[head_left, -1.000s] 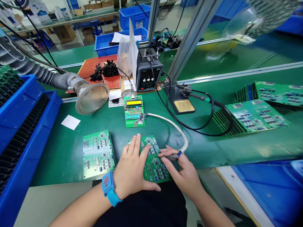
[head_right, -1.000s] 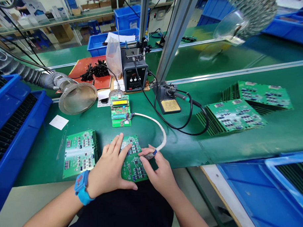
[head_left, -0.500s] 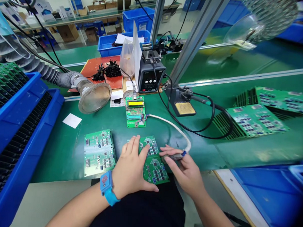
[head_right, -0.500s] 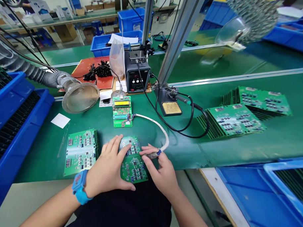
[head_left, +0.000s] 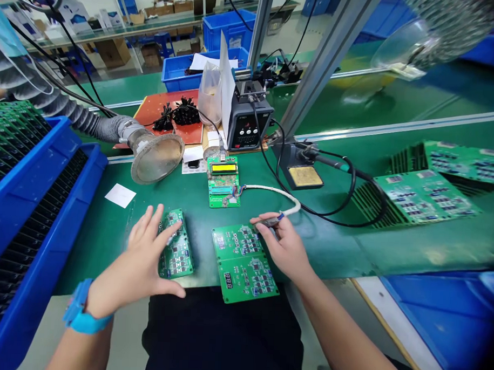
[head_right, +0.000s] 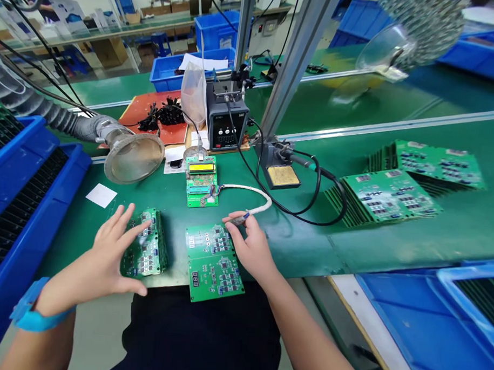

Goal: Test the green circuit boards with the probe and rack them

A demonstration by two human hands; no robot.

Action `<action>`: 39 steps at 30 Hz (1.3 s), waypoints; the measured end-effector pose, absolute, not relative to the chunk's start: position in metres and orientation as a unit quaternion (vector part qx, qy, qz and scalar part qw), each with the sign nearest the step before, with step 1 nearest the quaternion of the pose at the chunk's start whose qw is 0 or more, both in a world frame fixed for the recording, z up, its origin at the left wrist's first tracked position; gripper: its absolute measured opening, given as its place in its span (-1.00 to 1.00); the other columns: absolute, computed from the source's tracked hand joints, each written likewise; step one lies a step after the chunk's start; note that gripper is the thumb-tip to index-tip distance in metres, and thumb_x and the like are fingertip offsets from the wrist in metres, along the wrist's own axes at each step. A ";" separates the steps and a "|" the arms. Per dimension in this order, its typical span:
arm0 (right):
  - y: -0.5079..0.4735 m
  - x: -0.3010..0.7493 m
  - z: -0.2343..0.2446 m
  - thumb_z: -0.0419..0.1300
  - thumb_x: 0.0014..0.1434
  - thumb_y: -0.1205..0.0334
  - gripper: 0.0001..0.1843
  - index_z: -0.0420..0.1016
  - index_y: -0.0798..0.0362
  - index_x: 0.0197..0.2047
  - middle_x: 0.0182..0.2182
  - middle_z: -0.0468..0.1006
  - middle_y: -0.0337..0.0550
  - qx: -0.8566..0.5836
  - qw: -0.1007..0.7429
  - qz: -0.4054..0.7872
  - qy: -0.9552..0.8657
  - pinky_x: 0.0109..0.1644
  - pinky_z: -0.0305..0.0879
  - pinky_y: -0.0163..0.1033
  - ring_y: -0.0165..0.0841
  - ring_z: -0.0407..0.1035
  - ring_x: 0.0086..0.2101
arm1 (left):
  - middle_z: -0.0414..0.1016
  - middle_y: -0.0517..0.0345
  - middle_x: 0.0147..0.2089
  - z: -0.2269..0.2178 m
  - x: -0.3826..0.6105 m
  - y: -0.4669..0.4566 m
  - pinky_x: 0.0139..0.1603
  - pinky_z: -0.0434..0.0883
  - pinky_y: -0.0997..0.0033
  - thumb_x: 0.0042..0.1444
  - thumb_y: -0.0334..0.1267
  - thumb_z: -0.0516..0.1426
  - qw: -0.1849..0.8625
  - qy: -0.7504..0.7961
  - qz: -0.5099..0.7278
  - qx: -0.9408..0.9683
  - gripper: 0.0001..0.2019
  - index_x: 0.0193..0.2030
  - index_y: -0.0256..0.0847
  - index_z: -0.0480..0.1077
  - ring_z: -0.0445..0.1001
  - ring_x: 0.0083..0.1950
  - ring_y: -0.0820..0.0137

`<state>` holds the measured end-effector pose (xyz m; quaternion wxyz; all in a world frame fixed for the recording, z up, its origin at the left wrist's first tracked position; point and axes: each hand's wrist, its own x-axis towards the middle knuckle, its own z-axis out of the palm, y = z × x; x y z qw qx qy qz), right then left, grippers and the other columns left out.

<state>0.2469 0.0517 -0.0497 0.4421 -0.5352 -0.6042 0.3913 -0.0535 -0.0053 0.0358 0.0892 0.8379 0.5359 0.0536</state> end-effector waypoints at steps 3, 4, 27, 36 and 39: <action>0.052 0.245 -0.048 0.10 0.24 0.08 -0.81 0.32 -0.03 -0.13 -0.20 0.58 -0.08 -0.538 0.430 0.382 -0.617 -0.01 0.33 -0.08 -0.24 0.46 -0.15 | -0.17 -0.23 0.44 0.032 0.000 -0.015 0.29 0.05 -0.30 0.09 0.15 0.20 0.101 0.482 0.123 0.861 -0.24 0.32 -0.18 0.08 -0.26 0.44 -0.13; 0.052 0.245 -0.047 0.10 0.24 0.08 -0.81 0.31 -0.03 -0.12 -0.21 0.58 -0.08 -0.538 0.426 0.376 -0.623 -0.01 0.34 -0.08 -0.24 0.46 -0.16 | -0.10 -0.21 0.43 0.028 0.018 -0.017 0.30 0.09 -0.23 0.09 0.14 0.20 0.128 0.452 0.129 0.873 -0.23 0.32 -0.21 0.08 -0.21 0.44 -0.07; 0.059 0.241 -0.039 0.11 0.23 0.13 -0.87 0.35 -0.01 -0.22 -0.33 0.54 -0.15 -0.520 0.399 0.336 -0.677 -0.15 0.35 -0.20 -0.29 0.44 -0.30 | -0.04 -0.40 0.39 -0.025 0.070 -0.019 0.30 0.07 -0.32 -0.11 0.19 0.31 0.173 0.485 0.148 0.845 -0.04 0.27 -0.43 0.07 -0.22 0.43 -0.13; 0.057 0.242 -0.042 0.11 0.23 0.12 -0.86 0.35 0.00 -0.21 -0.31 0.54 -0.14 -0.523 0.410 0.346 -0.663 -0.13 0.35 -0.19 -0.28 0.45 -0.26 | -0.04 -0.41 0.39 -0.032 0.070 -0.022 0.30 0.06 -0.33 -0.13 0.15 0.34 0.160 0.473 0.185 0.847 0.05 0.32 -0.39 -0.08 -0.24 0.44 -0.11; 0.057 0.241 -0.041 0.11 0.23 0.11 -0.86 0.35 -0.01 -0.21 -0.31 0.55 -0.12 -0.522 0.408 0.344 -0.666 -0.13 0.36 -0.18 -0.27 0.45 -0.26 | -0.10 -0.47 0.39 -0.035 0.067 -0.022 0.30 0.02 -0.34 -0.11 0.17 0.32 0.176 0.462 0.222 0.841 0.16 0.38 -0.39 -0.28 -0.28 0.44 -0.08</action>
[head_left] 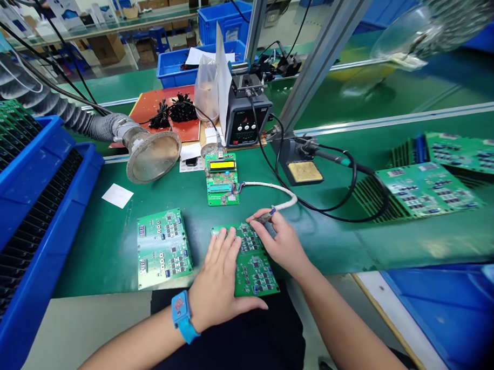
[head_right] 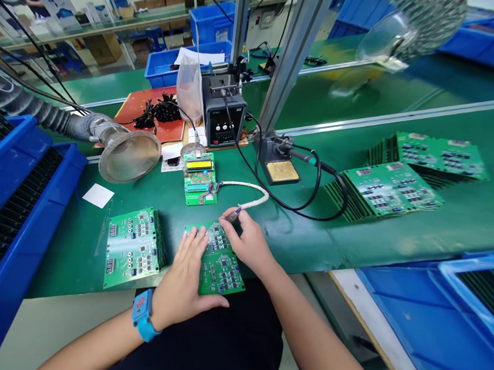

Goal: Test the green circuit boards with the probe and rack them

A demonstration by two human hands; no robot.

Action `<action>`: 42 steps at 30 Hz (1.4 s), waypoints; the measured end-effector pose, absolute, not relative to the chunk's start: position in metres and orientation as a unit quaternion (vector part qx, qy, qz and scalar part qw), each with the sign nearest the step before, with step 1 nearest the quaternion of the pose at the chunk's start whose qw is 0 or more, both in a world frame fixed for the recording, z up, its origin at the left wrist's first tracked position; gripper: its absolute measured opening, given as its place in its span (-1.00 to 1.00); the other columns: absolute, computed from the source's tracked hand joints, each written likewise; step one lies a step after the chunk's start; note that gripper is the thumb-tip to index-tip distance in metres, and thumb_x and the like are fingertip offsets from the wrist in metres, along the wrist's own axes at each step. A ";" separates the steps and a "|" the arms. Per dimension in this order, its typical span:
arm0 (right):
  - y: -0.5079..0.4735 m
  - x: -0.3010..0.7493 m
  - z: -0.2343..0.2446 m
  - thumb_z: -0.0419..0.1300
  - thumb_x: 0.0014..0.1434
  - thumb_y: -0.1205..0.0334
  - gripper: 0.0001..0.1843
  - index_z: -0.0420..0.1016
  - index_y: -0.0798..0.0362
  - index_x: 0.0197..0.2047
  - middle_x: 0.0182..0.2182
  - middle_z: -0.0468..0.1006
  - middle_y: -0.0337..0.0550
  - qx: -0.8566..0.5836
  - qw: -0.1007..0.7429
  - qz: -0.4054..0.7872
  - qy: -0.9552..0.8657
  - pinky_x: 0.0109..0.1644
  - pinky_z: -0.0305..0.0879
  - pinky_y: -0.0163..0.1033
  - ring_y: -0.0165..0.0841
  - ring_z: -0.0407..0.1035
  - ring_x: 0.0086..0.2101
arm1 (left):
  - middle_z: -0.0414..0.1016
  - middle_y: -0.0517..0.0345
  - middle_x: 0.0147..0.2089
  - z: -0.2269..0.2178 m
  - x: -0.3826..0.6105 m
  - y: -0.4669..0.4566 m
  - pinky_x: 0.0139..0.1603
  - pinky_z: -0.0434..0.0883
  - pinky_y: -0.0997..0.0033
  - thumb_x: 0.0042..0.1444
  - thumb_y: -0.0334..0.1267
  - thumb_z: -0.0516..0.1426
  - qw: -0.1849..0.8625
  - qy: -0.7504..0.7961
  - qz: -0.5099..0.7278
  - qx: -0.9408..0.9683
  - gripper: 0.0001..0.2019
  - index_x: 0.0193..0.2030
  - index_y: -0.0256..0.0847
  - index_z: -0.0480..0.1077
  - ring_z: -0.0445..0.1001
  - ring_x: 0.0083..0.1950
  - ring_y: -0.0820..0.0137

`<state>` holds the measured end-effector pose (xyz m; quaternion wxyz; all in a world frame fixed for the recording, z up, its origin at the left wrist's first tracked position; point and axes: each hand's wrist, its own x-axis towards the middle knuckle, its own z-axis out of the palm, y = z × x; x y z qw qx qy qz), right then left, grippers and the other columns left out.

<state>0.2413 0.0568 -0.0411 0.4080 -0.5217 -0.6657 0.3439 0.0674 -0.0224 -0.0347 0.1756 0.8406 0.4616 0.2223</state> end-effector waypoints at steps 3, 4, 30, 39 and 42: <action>0.057 0.241 -0.041 0.11 0.23 0.10 -0.85 0.35 -0.01 -0.21 -0.31 0.55 -0.13 -0.523 0.409 0.341 -0.665 -0.14 0.37 -0.18 -0.27 0.45 -0.26 | -0.18 -0.43 0.42 -0.032 0.064 -0.021 0.30 -0.04 -0.37 -0.08 0.12 0.33 0.202 0.451 0.221 0.841 0.03 0.36 -0.33 -0.10 -0.30 0.44 -0.11; 0.057 0.241 -0.041 0.10 0.23 0.10 -0.84 0.35 -0.01 -0.21 -0.31 0.55 -0.13 -0.523 0.409 0.342 -0.665 -0.13 0.37 -0.18 -0.26 0.45 -0.26 | -0.21 -0.34 0.44 -0.030 0.063 -0.020 0.30 -0.06 -0.38 -0.06 0.08 0.33 0.213 0.448 0.209 0.843 -0.11 0.32 -0.25 0.07 -0.31 0.44 -0.14; 0.057 0.242 -0.040 0.10 0.24 0.07 -0.84 0.35 -0.02 -0.21 -0.30 0.56 -0.14 -0.521 0.407 0.347 -0.665 -0.13 0.38 -0.19 -0.27 0.46 -0.26 | 0.00 0.03 0.42 -0.025 0.061 -0.018 0.31 -0.12 -0.38 -0.06 -0.06 0.37 0.247 0.450 0.180 0.839 -0.61 -0.09 -0.06 0.45 -0.29 0.45 -0.09; 0.056 0.242 -0.042 0.10 0.24 0.12 -0.87 0.33 -0.02 -0.21 -0.30 0.56 -0.14 -0.520 0.410 0.341 -0.667 -0.14 0.38 -0.19 -0.27 0.46 -0.26 | -0.03 -0.18 0.42 -0.025 0.061 -0.018 0.32 -0.09 -0.35 -0.09 -0.04 0.38 0.231 0.454 0.171 0.843 -0.24 0.21 -0.21 0.20 -0.23 0.45 -0.07; 0.055 0.242 -0.041 0.11 0.24 0.13 -0.88 0.34 -0.02 -0.21 -0.30 0.56 -0.14 -0.523 0.410 0.338 -0.667 -0.14 0.38 -0.18 -0.28 0.46 -0.27 | -0.02 -0.24 0.41 -0.028 0.062 -0.018 0.33 -0.08 -0.33 -0.09 -0.04 0.38 0.222 0.453 0.177 0.845 -0.08 0.31 -0.27 0.01 -0.22 0.45 -0.04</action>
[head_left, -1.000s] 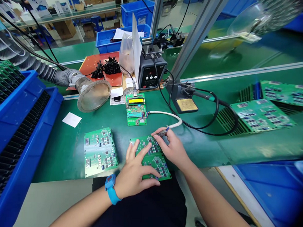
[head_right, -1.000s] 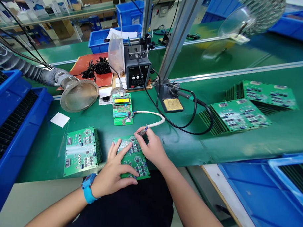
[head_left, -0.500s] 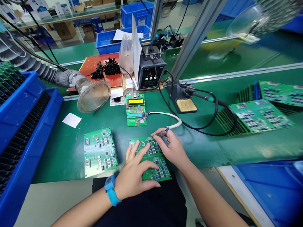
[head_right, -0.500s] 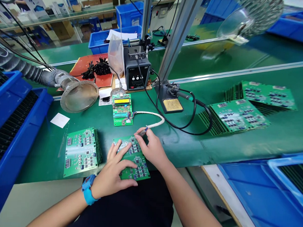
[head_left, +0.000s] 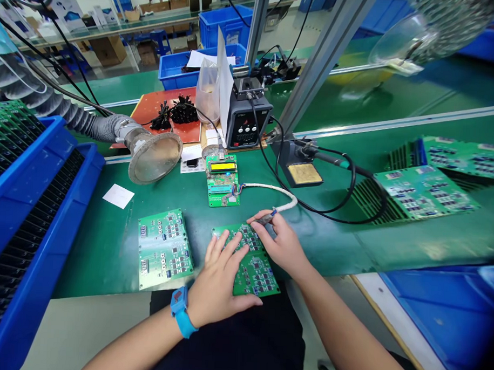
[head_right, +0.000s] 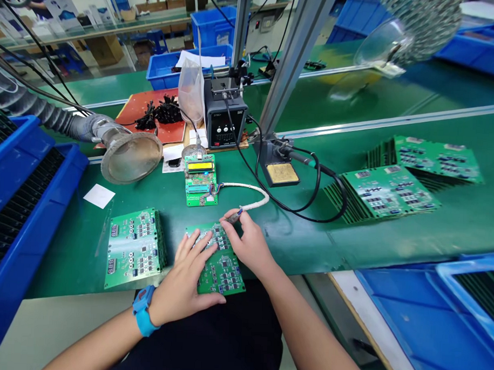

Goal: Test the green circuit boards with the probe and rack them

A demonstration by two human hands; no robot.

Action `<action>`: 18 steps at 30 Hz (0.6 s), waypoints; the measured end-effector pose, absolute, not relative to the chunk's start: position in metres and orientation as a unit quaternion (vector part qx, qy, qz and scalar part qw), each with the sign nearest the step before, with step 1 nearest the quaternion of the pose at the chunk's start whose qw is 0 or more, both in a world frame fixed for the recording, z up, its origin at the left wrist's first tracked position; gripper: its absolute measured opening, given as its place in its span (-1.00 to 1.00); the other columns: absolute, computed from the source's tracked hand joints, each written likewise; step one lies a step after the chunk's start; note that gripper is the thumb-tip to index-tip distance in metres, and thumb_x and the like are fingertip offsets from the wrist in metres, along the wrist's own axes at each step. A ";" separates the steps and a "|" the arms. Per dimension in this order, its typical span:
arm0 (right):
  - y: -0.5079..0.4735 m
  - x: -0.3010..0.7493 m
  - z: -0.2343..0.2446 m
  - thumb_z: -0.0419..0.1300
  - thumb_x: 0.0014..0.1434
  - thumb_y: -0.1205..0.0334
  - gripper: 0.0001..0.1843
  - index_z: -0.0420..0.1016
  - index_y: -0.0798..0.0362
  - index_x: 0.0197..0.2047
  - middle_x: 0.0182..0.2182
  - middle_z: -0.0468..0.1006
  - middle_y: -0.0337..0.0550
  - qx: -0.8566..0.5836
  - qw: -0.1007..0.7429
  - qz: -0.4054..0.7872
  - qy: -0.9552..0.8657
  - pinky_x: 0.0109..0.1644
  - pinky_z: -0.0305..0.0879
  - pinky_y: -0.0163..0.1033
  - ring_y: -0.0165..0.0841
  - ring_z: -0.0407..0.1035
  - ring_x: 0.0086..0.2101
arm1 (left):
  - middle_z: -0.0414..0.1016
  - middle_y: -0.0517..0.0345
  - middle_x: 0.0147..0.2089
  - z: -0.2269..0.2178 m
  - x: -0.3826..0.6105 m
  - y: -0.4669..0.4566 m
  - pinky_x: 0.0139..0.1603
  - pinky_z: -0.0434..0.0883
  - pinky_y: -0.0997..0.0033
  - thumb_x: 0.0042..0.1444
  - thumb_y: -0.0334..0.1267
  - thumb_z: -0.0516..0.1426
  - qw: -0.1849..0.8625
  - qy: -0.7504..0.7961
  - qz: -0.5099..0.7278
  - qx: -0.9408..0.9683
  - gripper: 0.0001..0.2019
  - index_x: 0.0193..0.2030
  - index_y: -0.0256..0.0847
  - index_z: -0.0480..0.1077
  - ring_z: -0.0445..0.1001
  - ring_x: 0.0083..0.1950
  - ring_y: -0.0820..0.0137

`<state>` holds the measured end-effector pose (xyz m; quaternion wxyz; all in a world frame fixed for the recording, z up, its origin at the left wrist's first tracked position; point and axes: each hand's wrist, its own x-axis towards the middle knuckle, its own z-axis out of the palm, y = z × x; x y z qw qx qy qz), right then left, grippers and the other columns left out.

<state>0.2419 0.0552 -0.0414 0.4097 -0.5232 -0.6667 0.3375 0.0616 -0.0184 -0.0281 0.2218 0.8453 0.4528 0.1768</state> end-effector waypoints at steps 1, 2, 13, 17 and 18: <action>0.055 0.242 -0.041 0.11 0.24 0.13 -0.87 0.34 -0.02 -0.20 -0.30 0.56 -0.13 -0.524 0.409 0.337 -0.667 -0.13 0.37 -0.19 -0.28 0.46 -0.26 | -0.02 -0.25 0.41 -0.029 0.062 -0.019 0.33 -0.08 -0.32 -0.09 -0.04 0.38 0.219 0.452 0.178 0.846 -0.04 0.33 -0.28 -0.04 -0.22 0.45 -0.04; 0.055 0.242 -0.041 0.11 0.24 0.13 -0.87 0.34 -0.02 -0.20 -0.30 0.56 -0.13 -0.524 0.408 0.338 -0.667 -0.13 0.37 -0.19 -0.28 0.46 -0.26 | -0.02 -0.25 0.41 -0.030 0.062 -0.019 0.33 -0.08 -0.32 -0.09 -0.03 0.38 0.216 0.450 0.179 0.847 -0.01 0.35 -0.28 -0.08 -0.22 0.45 -0.04; 0.045 0.249 -0.039 0.11 0.24 0.09 -0.82 0.35 -0.02 -0.14 -0.21 0.59 -0.09 -0.524 0.437 0.359 -0.636 0.01 0.35 -0.10 -0.24 0.47 -0.12 | 0.01 -0.19 0.40 -0.030 0.061 -0.018 0.34 -0.04 -0.28 -0.09 0.00 0.37 0.194 0.454 0.171 0.852 0.01 0.36 -0.24 -0.12 -0.17 0.44 -0.04; 0.016 0.263 -0.032 0.11 0.24 0.09 -0.82 0.40 -0.03 -0.16 -0.22 0.60 -0.09 -0.536 0.405 0.348 -0.653 0.12 0.29 -0.02 -0.19 0.43 -0.03 | 0.00 -0.18 0.41 -0.027 0.062 -0.018 0.35 -0.04 -0.24 -0.10 -0.02 0.38 0.194 0.453 0.165 0.854 0.00 0.34 -0.28 -0.09 -0.17 0.44 -0.01; 0.009 0.265 -0.032 0.12 0.24 0.08 -0.82 0.41 -0.03 -0.17 -0.22 0.60 -0.09 -0.541 0.385 0.348 -0.662 0.11 0.30 -0.01 -0.18 0.43 -0.03 | 0.00 -0.17 0.41 -0.026 0.062 -0.018 0.36 -0.05 -0.23 -0.11 -0.02 0.38 0.194 0.454 0.163 0.854 0.00 0.34 -0.28 -0.08 -0.17 0.45 0.00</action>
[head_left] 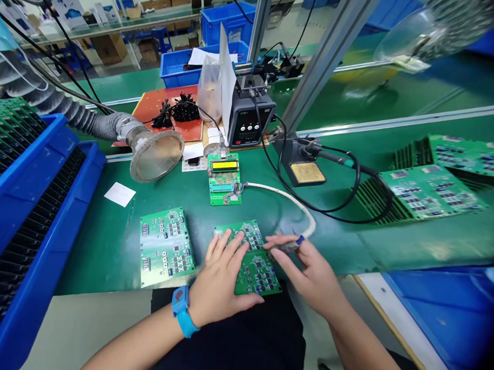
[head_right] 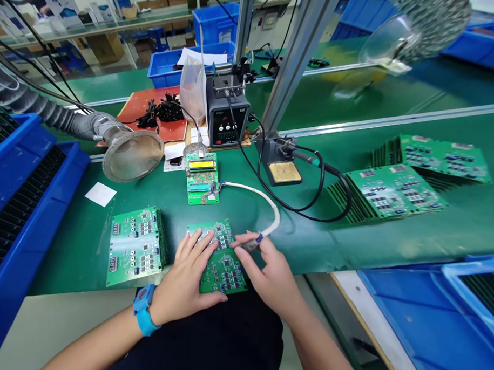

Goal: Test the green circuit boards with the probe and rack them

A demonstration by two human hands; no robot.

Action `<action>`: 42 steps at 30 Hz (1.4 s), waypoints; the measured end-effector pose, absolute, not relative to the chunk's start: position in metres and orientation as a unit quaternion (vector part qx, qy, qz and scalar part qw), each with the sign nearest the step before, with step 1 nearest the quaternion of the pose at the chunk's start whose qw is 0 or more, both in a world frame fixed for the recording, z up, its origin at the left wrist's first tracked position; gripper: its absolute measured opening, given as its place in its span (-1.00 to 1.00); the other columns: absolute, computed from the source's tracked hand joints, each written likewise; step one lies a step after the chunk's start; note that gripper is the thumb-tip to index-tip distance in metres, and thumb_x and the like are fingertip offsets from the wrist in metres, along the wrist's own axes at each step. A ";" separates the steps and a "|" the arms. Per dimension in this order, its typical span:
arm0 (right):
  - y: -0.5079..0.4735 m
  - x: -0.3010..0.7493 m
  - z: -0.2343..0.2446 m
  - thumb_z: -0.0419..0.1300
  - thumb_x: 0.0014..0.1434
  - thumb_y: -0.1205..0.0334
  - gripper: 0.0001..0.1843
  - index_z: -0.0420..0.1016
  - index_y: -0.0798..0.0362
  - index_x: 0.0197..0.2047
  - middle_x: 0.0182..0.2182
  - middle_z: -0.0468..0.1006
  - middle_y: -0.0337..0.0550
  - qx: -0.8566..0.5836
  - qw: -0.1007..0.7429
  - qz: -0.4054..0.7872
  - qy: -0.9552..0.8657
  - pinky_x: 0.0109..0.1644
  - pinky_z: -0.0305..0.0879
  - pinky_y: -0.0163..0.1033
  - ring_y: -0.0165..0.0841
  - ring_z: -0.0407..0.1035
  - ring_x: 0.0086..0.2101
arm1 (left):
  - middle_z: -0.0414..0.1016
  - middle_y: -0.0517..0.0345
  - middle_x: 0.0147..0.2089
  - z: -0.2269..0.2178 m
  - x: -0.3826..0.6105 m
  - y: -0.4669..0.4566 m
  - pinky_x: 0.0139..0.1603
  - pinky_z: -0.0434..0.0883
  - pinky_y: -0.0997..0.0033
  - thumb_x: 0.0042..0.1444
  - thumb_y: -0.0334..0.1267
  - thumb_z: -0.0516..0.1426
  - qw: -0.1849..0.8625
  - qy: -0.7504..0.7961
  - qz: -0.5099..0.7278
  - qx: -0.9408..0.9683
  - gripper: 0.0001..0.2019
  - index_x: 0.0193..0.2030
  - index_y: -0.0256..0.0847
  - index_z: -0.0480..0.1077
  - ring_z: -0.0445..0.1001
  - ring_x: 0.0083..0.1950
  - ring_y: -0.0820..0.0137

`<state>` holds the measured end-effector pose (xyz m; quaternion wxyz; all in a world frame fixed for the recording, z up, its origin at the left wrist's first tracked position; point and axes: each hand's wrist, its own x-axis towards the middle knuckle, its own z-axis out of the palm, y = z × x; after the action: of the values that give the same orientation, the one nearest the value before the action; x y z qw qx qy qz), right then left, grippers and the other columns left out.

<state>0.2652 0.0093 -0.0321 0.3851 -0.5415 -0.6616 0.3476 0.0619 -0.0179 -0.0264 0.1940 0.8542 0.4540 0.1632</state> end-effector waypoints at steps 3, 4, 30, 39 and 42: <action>-0.003 0.268 -0.035 0.11 0.23 0.06 -0.80 0.44 -0.02 -0.18 -0.21 0.60 -0.07 -0.557 0.348 0.344 -0.671 0.05 0.36 -0.02 -0.15 0.46 -0.07 | -0.01 -0.16 0.41 -0.026 0.063 -0.018 0.36 -0.06 -0.22 -0.11 -0.04 0.38 0.194 0.459 0.157 0.853 -0.01 0.33 -0.29 -0.06 -0.19 0.45 0.01; -0.004 0.268 -0.037 0.11 0.24 0.06 -0.80 0.44 -0.02 -0.18 -0.21 0.60 -0.07 -0.559 0.345 0.343 -0.671 0.04 0.37 -0.03 -0.15 0.47 -0.08 | -0.01 -0.15 0.41 -0.026 0.063 -0.018 0.37 -0.07 -0.22 -0.11 -0.04 0.38 0.194 0.460 0.155 0.852 -0.02 0.33 -0.30 -0.06 -0.20 0.45 0.02; -0.003 0.263 -0.052 0.13 0.22 0.32 -0.90 0.38 -0.05 -0.19 -0.30 0.56 -0.21 -0.493 0.414 0.257 -0.721 0.16 0.32 -0.06 -0.30 0.48 -0.14 | 0.04 0.01 0.41 -0.013 0.061 -0.015 0.37 0.02 -0.05 -0.02 0.21 0.25 0.157 0.469 0.105 0.863 -0.13 0.31 -0.25 0.11 -0.04 0.42 0.06; 0.000 0.260 -0.049 0.14 0.20 0.29 -0.96 0.37 -0.03 -0.25 -0.35 0.60 -0.22 -0.494 0.436 0.271 -0.701 0.13 0.37 -0.02 -0.27 0.53 -0.20 | 0.03 -0.18 0.40 -0.003 0.073 -0.014 0.34 0.07 -0.08 -0.14 0.32 0.25 0.085 0.483 0.033 0.871 -0.02 0.29 -0.35 0.17 -0.01 0.40 -0.06; -0.001 0.260 -0.048 0.12 0.22 0.26 -0.96 0.39 -0.02 -0.23 -0.33 0.60 -0.18 -0.496 0.432 0.294 -0.694 0.15 0.36 0.00 -0.26 0.52 -0.18 | 0.01 -0.24 0.40 -0.001 0.077 -0.014 0.34 0.06 -0.11 -0.16 0.32 0.26 0.079 0.481 0.014 0.873 0.00 0.29 -0.37 0.17 -0.02 0.40 -0.10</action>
<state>0.2602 -0.0011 -0.0481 0.4317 -0.4964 -0.6936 0.2936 0.0775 -0.0140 -0.0014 0.0793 0.8730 0.4810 0.0139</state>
